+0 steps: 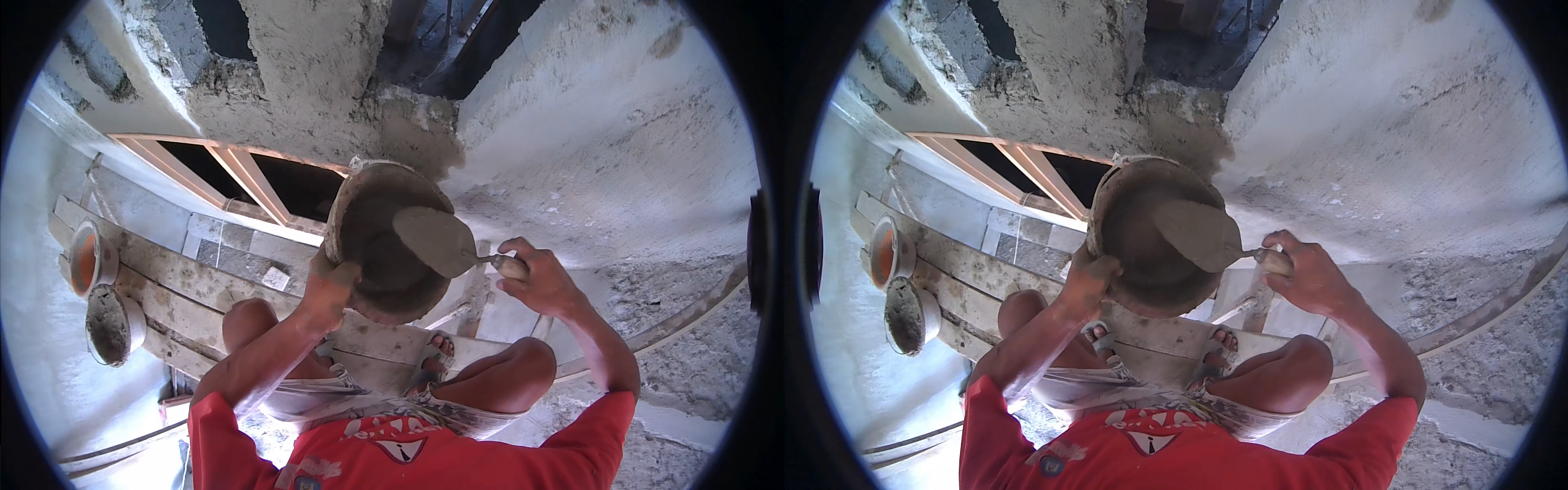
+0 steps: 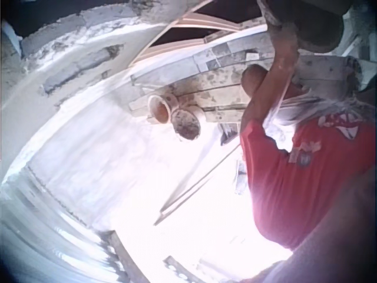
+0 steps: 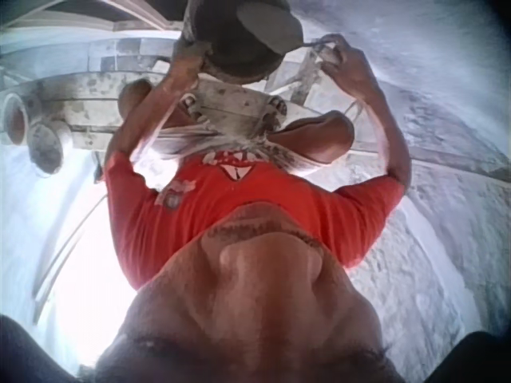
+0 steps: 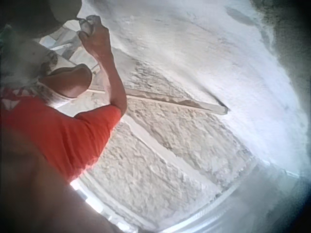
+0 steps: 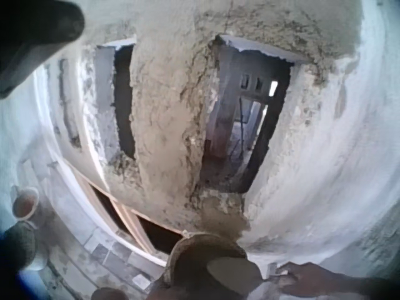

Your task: The person uses a float to smooth wet plaster on a ceiling and wall, then uses a trowel to mix mortar in a bucket and apply it to a wall surface.

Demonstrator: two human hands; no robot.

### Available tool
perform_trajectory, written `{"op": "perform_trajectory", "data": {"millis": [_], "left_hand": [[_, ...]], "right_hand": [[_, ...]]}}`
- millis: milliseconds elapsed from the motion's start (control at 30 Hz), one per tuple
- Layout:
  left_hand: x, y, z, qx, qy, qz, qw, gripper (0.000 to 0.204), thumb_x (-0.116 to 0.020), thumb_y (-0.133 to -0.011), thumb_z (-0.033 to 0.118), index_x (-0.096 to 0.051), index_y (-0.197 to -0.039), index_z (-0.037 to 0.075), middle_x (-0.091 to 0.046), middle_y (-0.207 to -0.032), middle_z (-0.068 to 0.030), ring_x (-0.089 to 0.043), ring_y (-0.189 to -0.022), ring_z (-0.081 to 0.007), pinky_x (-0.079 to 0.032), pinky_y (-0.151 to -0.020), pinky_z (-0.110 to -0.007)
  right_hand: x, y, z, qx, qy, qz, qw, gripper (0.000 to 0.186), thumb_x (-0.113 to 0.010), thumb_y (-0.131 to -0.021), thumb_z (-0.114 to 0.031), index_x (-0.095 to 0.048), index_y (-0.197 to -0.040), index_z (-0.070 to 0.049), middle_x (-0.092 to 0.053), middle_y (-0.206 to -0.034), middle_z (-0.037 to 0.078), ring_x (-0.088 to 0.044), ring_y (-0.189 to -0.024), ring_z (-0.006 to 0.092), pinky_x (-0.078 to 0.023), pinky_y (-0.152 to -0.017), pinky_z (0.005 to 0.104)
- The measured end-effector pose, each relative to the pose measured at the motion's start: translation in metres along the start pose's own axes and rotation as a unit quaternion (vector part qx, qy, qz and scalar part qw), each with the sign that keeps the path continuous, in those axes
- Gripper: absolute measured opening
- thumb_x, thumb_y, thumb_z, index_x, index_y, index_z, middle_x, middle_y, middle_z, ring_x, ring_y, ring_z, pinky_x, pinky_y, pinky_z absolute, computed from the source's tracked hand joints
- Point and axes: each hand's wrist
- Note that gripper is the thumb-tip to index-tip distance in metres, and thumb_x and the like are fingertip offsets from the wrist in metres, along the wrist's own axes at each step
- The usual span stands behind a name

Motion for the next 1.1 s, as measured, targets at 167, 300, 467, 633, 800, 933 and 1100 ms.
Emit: {"op": "perform_trajectory", "data": {"millis": [167, 300, 467, 633, 800, 933, 1100], "left_hand": [[0.006, 0.004, 0.000, -0.014, 0.033, -0.022, 0.999, 0.041, -0.054, -0.074, 0.005, -0.055, -0.114, -0.001, -0.057, -0.080, -0.0030, -0.053, -0.057, -0.0101, -0.040, -0.041, -0.023], [0.014, 0.004, -0.005, -0.022, 0.043, -0.024, 0.999, 0.041, -0.052, -0.075, 0.003, -0.054, -0.115, -0.002, -0.057, -0.081, -0.0039, -0.051, -0.054, -0.0098, -0.037, -0.038, -0.021], [0.011, 0.009, -0.006, -0.030, 0.043, -0.055, 0.997, 0.044, -0.052, -0.075, 0.002, -0.054, -0.118, -0.004, -0.059, -0.085, -0.0047, -0.053, -0.059, -0.0095, -0.040, -0.044, -0.023], [0.010, 0.014, -0.012, -0.019, 0.028, -0.049, 0.998, 0.046, -0.052, -0.075, 0.002, -0.053, -0.121, -0.004, -0.059, -0.090, -0.0039, -0.055, -0.068, -0.0090, -0.043, -0.051, -0.023], [0.008, 0.016, -0.018, -0.016, 0.011, -0.057, 0.998, 0.047, -0.053, -0.077, 0.003, -0.052, -0.124, -0.002, -0.060, -0.093, -0.0039, -0.056, -0.071, -0.0096, -0.044, -0.053, -0.024], [0.001, 0.022, -0.015, -0.024, -0.021, -0.065, 0.997, 0.047, -0.053, -0.078, 0.003, -0.052, -0.125, -0.002, -0.060, -0.093, -0.0045, -0.055, -0.069, -0.0097, -0.043, -0.052, -0.023], [-0.003, 0.025, -0.016, -0.013, -0.027, -0.061, 0.998, 0.048, -0.053, -0.077, 0.004, -0.052, -0.125, -0.002, -0.060, -0.091, -0.0054, -0.055, -0.067, -0.0104, -0.043, -0.051, -0.023]], "right_hand": [[0.055, 0.021, -0.039, -0.003, -0.017, -0.026, 0.999, 0.042, -0.075, -0.076, -0.010, -0.058, -0.113, -0.001, -0.067, -0.089, 0.011, -0.065, -0.080, 0.0173, -0.051, -0.072, 0.0317], [0.078, 0.029, -0.046, 0.130, -0.102, 0.013, 0.986, 0.039, -0.074, -0.077, -0.010, -0.065, -0.112, 0.004, -0.067, -0.089, 0.011, -0.063, -0.072, 0.0169, -0.051, -0.068, 0.0314], [0.092, 0.009, -0.031, -0.061, -0.089, 0.035, 0.994, 0.044, -0.069, -0.085, -0.021, -0.062, -0.122, 0.001, -0.065, -0.081, 0.006, -0.057, -0.061, 0.0123, -0.049, -0.059, 0.0288], [0.126, 0.036, -0.017, -0.015, -0.072, 0.268, 0.961, 0.045, -0.064, -0.091, -0.029, -0.059, -0.128, -0.003, -0.055, -0.070, 0.000, -0.050, -0.056, 0.0076, -0.043, -0.047, 0.0222], [0.098, 0.042, -0.006, 0.044, 0.022, 0.186, 0.981, 0.038, -0.066, -0.089, -0.018, -0.060, -0.124, -0.005, -0.063, -0.085, 0.005, -0.059, -0.069, 0.0105, -0.048, -0.051, 0.0233], [0.047, 0.018, 0.047, 0.109, 0.121, 0.132, 0.978, 0.040, -0.071, -0.081, -0.008, -0.062, -0.120, -0.009, -0.067, -0.099, 0.013, -0.068, -0.088, 0.0292, -0.055, -0.072, 0.0376], [0.044, -0.015, 0.083, 0.117, 0.181, 0.165, 0.962, 0.042, -0.072, -0.079, -0.008, -0.063, -0.120, -0.007, -0.064, -0.096, 0.017, -0.065, -0.086, 0.0352, -0.053, -0.075, 0.0398]]}}
Point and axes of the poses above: each hand's wrist, its own y-axis away from the middle knuckle, its own x-axis out of the back of the hand, z = x × y
